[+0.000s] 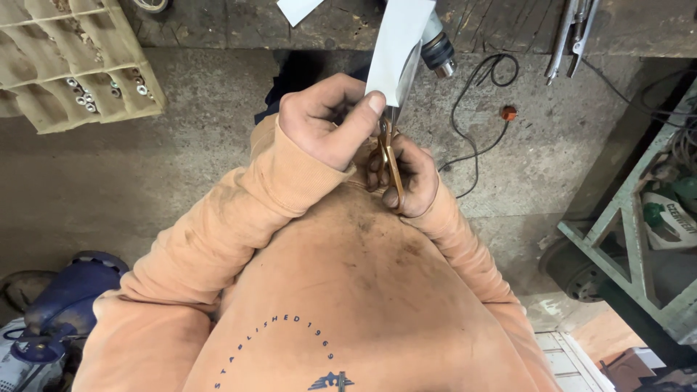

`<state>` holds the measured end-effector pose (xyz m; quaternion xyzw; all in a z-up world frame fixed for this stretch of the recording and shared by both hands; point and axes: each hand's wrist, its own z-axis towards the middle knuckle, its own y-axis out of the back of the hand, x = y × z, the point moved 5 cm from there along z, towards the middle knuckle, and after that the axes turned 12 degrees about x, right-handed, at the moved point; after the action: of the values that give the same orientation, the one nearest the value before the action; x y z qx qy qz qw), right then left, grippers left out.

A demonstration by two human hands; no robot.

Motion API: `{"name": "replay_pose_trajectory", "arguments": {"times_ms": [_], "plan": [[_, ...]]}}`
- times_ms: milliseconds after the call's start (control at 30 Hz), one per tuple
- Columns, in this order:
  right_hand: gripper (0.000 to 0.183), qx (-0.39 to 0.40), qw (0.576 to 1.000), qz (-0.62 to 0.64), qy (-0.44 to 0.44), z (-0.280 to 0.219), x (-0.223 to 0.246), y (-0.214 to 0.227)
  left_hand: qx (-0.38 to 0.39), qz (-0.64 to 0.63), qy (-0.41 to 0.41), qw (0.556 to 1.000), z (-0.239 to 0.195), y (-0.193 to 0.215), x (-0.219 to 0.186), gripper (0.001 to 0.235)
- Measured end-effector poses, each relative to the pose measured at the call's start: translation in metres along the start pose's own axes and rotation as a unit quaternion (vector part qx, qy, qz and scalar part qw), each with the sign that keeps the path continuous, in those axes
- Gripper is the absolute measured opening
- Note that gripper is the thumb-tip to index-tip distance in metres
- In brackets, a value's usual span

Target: Applying and trimming white tape or paper labels on a power drill using scissors at a workbench.

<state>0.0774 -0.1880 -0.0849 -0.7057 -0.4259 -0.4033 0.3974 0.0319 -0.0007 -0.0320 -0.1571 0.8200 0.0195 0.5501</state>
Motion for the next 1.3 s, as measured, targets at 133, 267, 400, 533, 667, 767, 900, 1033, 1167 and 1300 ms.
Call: {"name": "replay_pose_trajectory", "arguments": {"times_ms": [133, 267, 400, 533, 667, 767, 900, 1033, 1167, 1300], "plan": [[0.082, 0.003, 1.0, -0.01, -0.005, -0.002, -0.003, 0.001, -0.008, 0.014, -0.007, 1.0, 0.0, 0.0, 0.001, 0.021], [0.081, 0.004, 1.0, 0.025, 0.004, 0.003, 0.004, -0.003, -0.011, 0.012, -0.014, 1.0, -0.001, -0.001, 0.002, 0.02], [0.079, 0.001, 1.0, 0.022, 0.005, 0.001, -0.002, -0.002, -0.009, -0.005, -0.007, 1.0, 0.0, -0.002, 0.004, 0.02], [0.08, 0.002, 1.0, 0.012, -0.001, 0.0, -0.008, -0.001, -0.004, -0.034, 0.001, 0.999, 0.0, -0.004, 0.009, 0.021], [0.08, 0.0, 1.0, -0.013, -0.004, -0.004, -0.001, 0.002, 0.035, 0.018, 0.021, 0.999, 0.002, 0.012, -0.015, 0.023], [0.074, 0.022, 0.999, -0.031, -0.018, -0.008, 0.0, 0.003, 0.1, 0.09, 0.016, 0.991, 0.007, 0.029, -0.032, 0.025], [0.065, 0.048, 0.998, -0.038, -0.027, -0.008, 0.003, 0.0, 0.117, 0.21, -0.121, 0.963, 0.012, 0.042, -0.066, 0.02], [0.061, 0.035, 0.997, -0.071, -0.013, -0.007, 0.008, 0.0, 0.145, 0.253, -0.114, 0.95, 0.013, 0.04, -0.065, 0.015], [0.063, -0.015, 0.972, -0.23, 0.038, -0.004, 0.019, 0.002, 0.146, 0.255, -0.151, 0.944, 0.007, 0.032, -0.054, 0.01], [0.069, -0.025, 0.963, -0.257, 0.08, -0.001, 0.031, 0.004, 0.128, 0.264, -0.165, 0.942, -0.001, 0.026, -0.054, 0.008]]}}
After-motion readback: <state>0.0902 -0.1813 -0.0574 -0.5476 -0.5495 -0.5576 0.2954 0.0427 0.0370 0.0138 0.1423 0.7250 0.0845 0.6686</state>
